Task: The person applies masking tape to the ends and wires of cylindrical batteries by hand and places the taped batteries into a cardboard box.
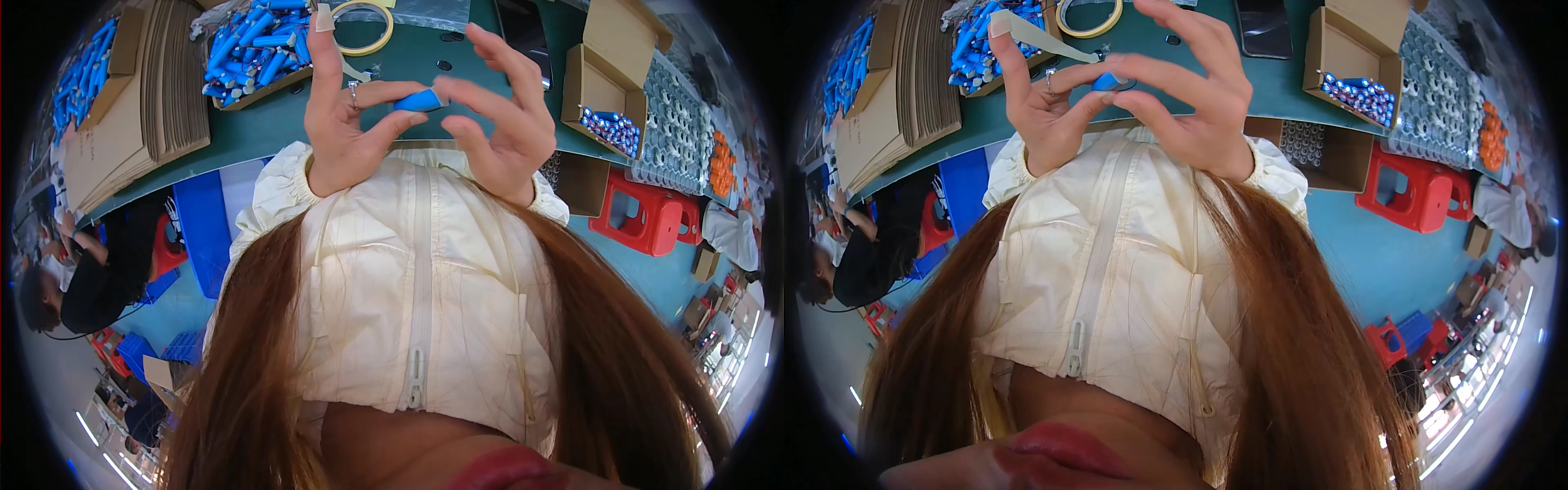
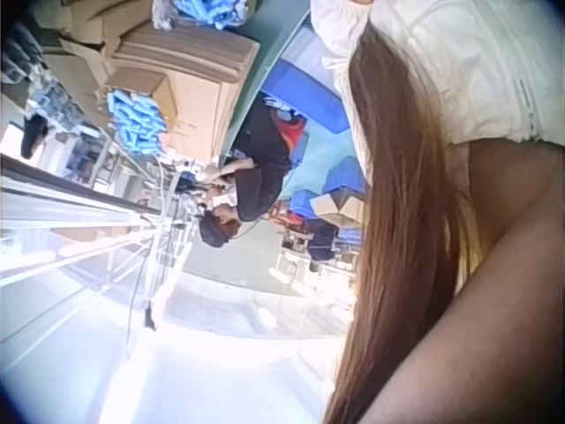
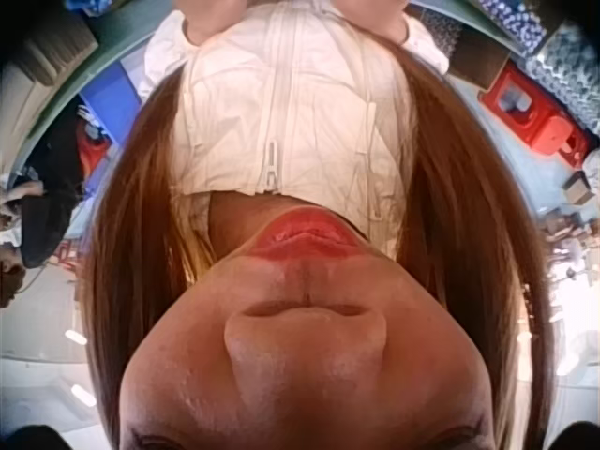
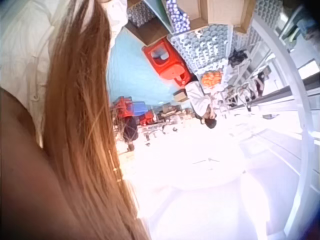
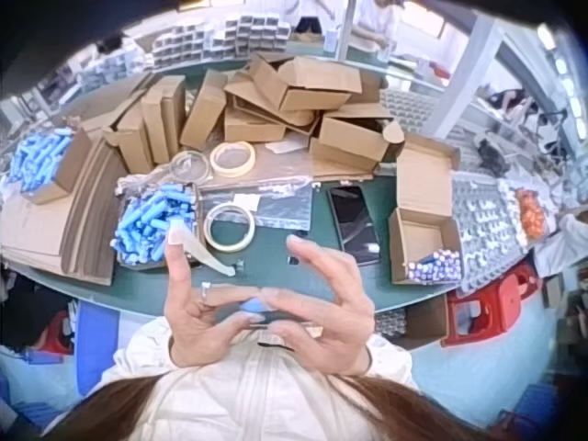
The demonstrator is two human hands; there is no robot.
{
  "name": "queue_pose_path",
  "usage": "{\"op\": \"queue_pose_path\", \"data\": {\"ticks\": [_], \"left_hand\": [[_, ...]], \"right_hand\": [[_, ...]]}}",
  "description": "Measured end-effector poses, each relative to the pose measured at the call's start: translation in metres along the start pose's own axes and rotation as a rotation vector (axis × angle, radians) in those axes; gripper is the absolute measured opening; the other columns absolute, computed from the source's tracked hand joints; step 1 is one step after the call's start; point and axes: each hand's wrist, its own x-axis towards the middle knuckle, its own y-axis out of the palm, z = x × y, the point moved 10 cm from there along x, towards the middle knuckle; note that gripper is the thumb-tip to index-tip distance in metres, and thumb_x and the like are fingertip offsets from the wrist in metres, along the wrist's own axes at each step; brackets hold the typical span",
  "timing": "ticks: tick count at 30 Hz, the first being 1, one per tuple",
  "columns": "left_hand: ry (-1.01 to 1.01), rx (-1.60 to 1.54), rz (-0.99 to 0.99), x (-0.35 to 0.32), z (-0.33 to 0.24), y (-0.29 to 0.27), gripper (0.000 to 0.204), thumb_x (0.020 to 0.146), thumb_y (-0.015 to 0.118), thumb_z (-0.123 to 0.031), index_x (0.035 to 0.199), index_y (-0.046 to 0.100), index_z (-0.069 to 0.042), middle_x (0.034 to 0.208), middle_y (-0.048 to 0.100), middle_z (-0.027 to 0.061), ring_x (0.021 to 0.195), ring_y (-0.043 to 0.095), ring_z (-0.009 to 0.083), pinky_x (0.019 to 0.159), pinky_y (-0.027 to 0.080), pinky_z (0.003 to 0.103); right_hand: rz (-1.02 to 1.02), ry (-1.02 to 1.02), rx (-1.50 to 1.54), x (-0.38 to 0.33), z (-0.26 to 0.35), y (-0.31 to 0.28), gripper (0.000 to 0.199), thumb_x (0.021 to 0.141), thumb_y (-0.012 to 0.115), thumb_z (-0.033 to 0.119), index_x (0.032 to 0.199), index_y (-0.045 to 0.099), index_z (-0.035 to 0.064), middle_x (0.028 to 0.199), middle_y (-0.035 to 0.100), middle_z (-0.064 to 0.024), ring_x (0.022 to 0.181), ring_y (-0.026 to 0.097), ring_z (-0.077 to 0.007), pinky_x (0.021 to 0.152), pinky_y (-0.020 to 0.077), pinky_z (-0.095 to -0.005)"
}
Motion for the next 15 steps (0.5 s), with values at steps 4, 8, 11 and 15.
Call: {"op": "queue_pose_path", "data": {"ticks": [4, 8, 11, 15], "left_hand": [[-0.029, -0.059, -0.04, -0.001, -0.003, -0.002, 0.112, 0.069, 0.066, 0.013, 0.135, -0.023, -0.001, 0.115, 0.056, 0.0187, 0.095, 0.061, 0.0217, 0.085, 0.046, 0.029], [-0.116, -0.067, -0.011, 0.0, 0.003, 0.004, 0.108, 0.073, 0.065, 0.009, 0.136, -0.022, -0.001, 0.129, 0.045, 0.0195, 0.098, 0.06, 0.0204, 0.086, 0.045, 0.029], [-0.098, -0.201, 0.002, -0.006, 0.01, 0.005, 0.107, 0.073, 0.065, 0.008, 0.136, -0.021, 0.0, 0.132, 0.042, 0.0197, 0.103, 0.057, 0.0209, 0.089, 0.042, 0.03], [0.039, 0.079, 0.122, 0.004, -0.004, 0.006, 0.108, 0.072, 0.066, 0.008, 0.135, -0.021, 0.002, 0.131, 0.043, 0.0206, 0.111, 0.052, 0.0234, 0.094, 0.038, 0.032]], "right_hand": [[0.134, -0.061, -0.054, 0.002, 0.005, 0.019, 0.022, 0.064, 0.074, 0.015, 0.082, 0.067, 0.0044, 0.116, 0.056, -0.0196, 0.101, 0.052, -0.0316, 0.084, 0.0417, -0.0369], [0.204, -0.087, -0.047, -0.005, 0.002, 0.034, 0.02, 0.063, 0.072, 0.012, 0.082, 0.068, 0.0063, 0.117, 0.057, -0.0105, 0.098, 0.053, -0.0307, 0.083, 0.0435, -0.0362], [0.193, -0.062, 0.049, -0.006, 0.001, 0.032, 0.024, 0.06, 0.072, 0.011, 0.084, 0.069, 0.0078, 0.117, 0.057, -0.0111, 0.096, 0.054, -0.0312, 0.081, 0.0442, -0.0362], [0.105, -0.012, 0.17, -0.004, -0.003, 0.023, 0.022, 0.062, 0.072, 0.008, 0.083, 0.068, 0.0061, 0.113, 0.059, -0.0128, 0.094, 0.054, -0.0297, 0.08, 0.0447, -0.0348]]}}
